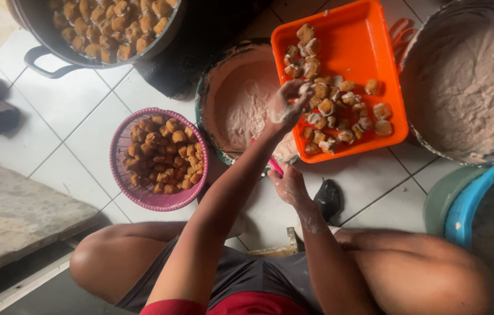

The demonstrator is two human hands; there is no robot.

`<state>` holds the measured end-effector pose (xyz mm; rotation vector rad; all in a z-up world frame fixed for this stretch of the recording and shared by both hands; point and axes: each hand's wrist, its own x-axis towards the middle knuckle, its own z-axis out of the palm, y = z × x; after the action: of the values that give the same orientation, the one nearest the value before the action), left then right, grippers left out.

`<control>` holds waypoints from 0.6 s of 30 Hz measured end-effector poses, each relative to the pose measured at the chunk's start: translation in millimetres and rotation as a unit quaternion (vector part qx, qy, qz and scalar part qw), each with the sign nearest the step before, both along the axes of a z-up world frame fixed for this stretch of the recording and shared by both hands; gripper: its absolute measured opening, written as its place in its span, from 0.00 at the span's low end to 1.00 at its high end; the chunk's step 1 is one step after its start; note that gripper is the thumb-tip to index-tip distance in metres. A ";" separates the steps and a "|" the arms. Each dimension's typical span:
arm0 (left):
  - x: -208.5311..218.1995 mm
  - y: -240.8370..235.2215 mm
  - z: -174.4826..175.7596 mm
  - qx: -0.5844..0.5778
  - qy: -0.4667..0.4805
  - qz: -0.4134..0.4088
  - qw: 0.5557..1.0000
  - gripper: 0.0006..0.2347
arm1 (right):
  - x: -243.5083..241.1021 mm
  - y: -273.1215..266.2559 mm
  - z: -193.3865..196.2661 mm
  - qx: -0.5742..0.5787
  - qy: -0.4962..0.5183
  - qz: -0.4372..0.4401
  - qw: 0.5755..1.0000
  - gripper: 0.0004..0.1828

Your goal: The person sits on the floor and repeatedly picks up small fried food items from a pink basket, coats them in a thick batter using a pink spatula, and places them into an orange tray. The person also stirs a pot of similar items on a stove.

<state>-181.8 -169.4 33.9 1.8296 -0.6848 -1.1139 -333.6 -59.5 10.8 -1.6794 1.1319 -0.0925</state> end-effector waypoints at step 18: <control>132.9 284.3 -52.0 -0.031 -0.357 0.290 0.887 0.10 | -0.5 -2.6 -20.5 -0.031 0.027 0.041 0.998 0.16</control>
<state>-48.9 115.0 -18.1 2.1804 -0.4938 -0.0019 -334.2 -62.1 -9.6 -1.7905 1.1078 -0.0295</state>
